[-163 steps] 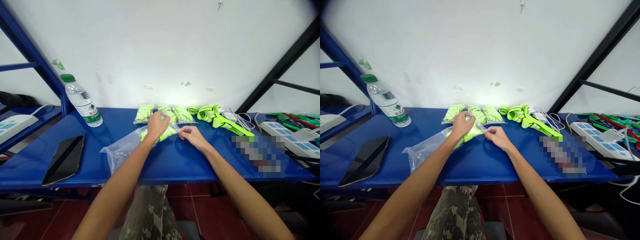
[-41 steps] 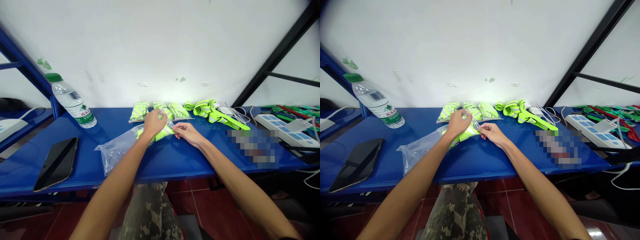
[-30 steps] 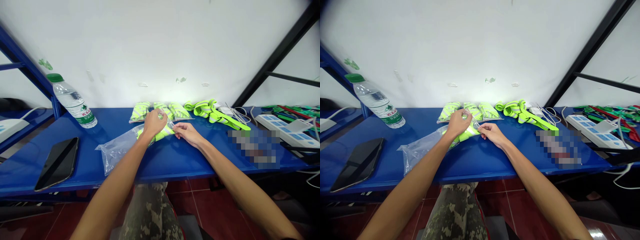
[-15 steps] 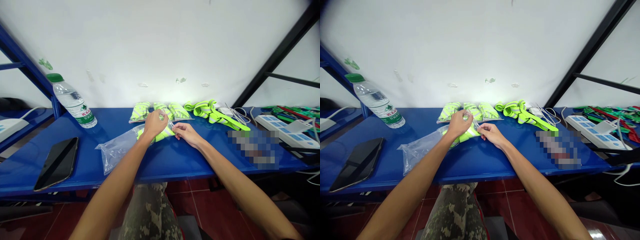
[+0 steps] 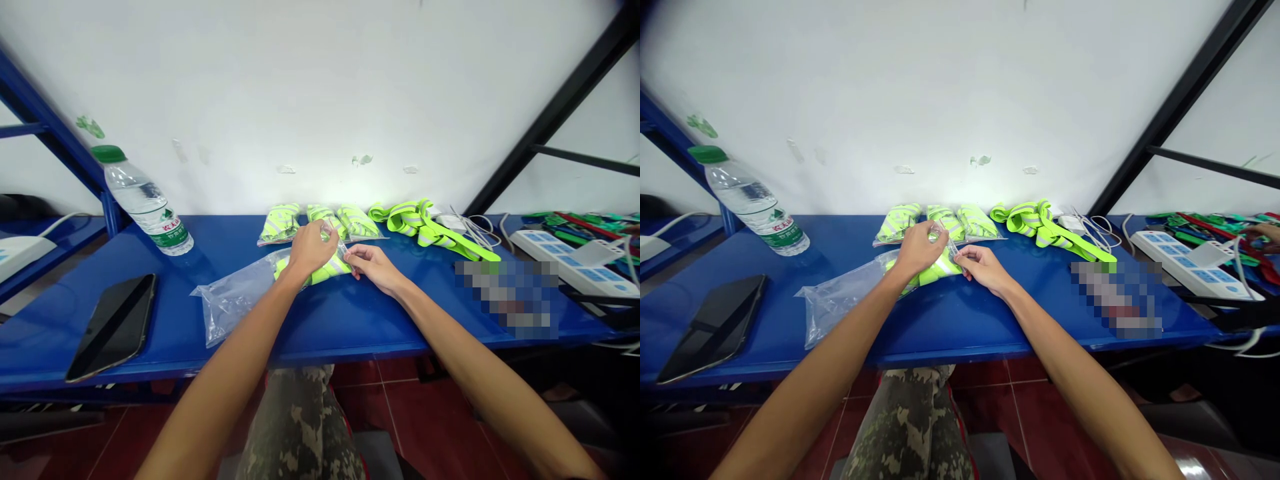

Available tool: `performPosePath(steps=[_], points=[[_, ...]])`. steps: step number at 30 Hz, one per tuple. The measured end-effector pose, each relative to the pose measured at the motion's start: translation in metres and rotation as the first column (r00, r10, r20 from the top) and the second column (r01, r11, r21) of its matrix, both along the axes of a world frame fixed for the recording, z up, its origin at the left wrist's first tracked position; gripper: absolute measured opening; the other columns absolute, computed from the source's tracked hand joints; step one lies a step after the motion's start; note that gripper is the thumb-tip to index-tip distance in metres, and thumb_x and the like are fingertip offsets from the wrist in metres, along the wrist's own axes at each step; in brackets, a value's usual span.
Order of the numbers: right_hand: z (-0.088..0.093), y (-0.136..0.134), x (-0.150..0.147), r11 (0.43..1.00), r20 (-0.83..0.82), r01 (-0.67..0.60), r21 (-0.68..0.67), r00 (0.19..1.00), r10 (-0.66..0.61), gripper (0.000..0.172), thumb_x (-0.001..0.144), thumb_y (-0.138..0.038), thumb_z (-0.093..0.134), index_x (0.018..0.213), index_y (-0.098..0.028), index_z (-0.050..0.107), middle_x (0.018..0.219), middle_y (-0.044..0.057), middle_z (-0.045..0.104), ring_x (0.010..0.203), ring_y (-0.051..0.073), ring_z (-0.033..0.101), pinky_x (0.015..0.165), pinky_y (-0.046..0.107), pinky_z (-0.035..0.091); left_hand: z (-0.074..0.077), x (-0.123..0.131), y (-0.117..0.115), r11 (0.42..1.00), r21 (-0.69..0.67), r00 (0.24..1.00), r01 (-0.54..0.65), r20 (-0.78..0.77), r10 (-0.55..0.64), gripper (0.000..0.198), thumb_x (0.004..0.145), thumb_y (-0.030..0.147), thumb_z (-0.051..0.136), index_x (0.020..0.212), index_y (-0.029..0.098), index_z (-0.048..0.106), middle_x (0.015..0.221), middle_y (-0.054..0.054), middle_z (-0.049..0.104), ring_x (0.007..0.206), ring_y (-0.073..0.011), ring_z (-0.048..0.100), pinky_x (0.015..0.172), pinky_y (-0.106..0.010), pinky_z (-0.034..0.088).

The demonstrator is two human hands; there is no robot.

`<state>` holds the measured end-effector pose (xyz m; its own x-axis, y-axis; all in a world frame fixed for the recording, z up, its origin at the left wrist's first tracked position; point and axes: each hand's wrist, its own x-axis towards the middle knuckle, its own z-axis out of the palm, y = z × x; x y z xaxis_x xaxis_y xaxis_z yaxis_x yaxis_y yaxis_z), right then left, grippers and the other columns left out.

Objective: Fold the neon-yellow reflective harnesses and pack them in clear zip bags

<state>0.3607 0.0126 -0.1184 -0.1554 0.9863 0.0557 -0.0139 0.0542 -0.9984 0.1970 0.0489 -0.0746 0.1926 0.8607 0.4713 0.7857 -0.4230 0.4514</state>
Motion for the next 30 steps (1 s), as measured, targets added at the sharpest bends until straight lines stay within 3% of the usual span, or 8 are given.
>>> performPosePath(steps=[7, 11, 24, 30], points=[[0.0004, 0.0, 0.0, 1.0, -0.004, -0.008, 0.02, 1.0, 0.008, 0.04, 0.066, -0.052, 0.08, 0.077, -0.016, 0.064, 0.053, -0.004, 0.054, 0.046, 0.008, 0.045, 0.044, 0.024, 0.036, -0.0009, 0.001, -0.0011, 0.998, -0.02, 0.998, 0.056, 0.043, -0.055, 0.04, 0.098, 0.046, 0.036, 0.083, 0.018, 0.061, 0.081, -0.009, 0.07, 0.08, -0.0247, 0.065, 0.07, -0.032, 0.041], [0.0, 0.0002, -0.0002, 0.999, -0.002, -0.011, 0.038, 1.0, 0.011, 0.039, 0.068, -0.051, 0.079, 0.077, -0.016, 0.063, 0.055, -0.004, 0.054, 0.046, 0.008, 0.046, 0.044, 0.024, 0.036, -0.0015, -0.0003, 0.0012, 0.997, -0.034, 0.994, 0.065, 0.093, -0.062, 0.042, 0.102, 0.038, 0.022, 0.089, 0.019, 0.058, 0.085, -0.009, 0.069, 0.086, -0.025, 0.066, 0.075, -0.033, 0.042], [-0.0014, 0.0007, 0.001, 0.999, 0.027, -0.015, 0.05, 1.0, 0.013, 0.036, 0.07, -0.05, 0.077, 0.078, -0.018, 0.061, 0.052, -0.005, 0.053, 0.046, 0.009, 0.045, 0.046, 0.024, 0.036, -0.002, 0.0023, 0.0003, 0.999, -0.035, 1.0, 0.006, -0.012, -0.007, 0.039, 0.103, 0.038, 0.022, 0.094, 0.02, 0.055, 0.084, -0.01, 0.068, 0.084, -0.027, 0.066, 0.073, -0.035, 0.042], [-0.0006, -0.0001, 0.0004, 0.998, 0.035, -0.022, 0.057, 0.999, 0.02, 0.038, 0.07, -0.052, 0.077, 0.077, -0.018, 0.061, 0.052, -0.005, 0.053, 0.046, 0.009, 0.045, 0.046, 0.024, 0.036, -0.0033, 0.0009, 0.0023, 0.997, -0.036, 0.998, 0.061, 0.015, -0.061, 0.039, 0.103, 0.038, 0.023, 0.09, 0.021, 0.055, 0.083, -0.008, 0.068, 0.083, -0.0248, 0.066, 0.072, -0.033, 0.041]])
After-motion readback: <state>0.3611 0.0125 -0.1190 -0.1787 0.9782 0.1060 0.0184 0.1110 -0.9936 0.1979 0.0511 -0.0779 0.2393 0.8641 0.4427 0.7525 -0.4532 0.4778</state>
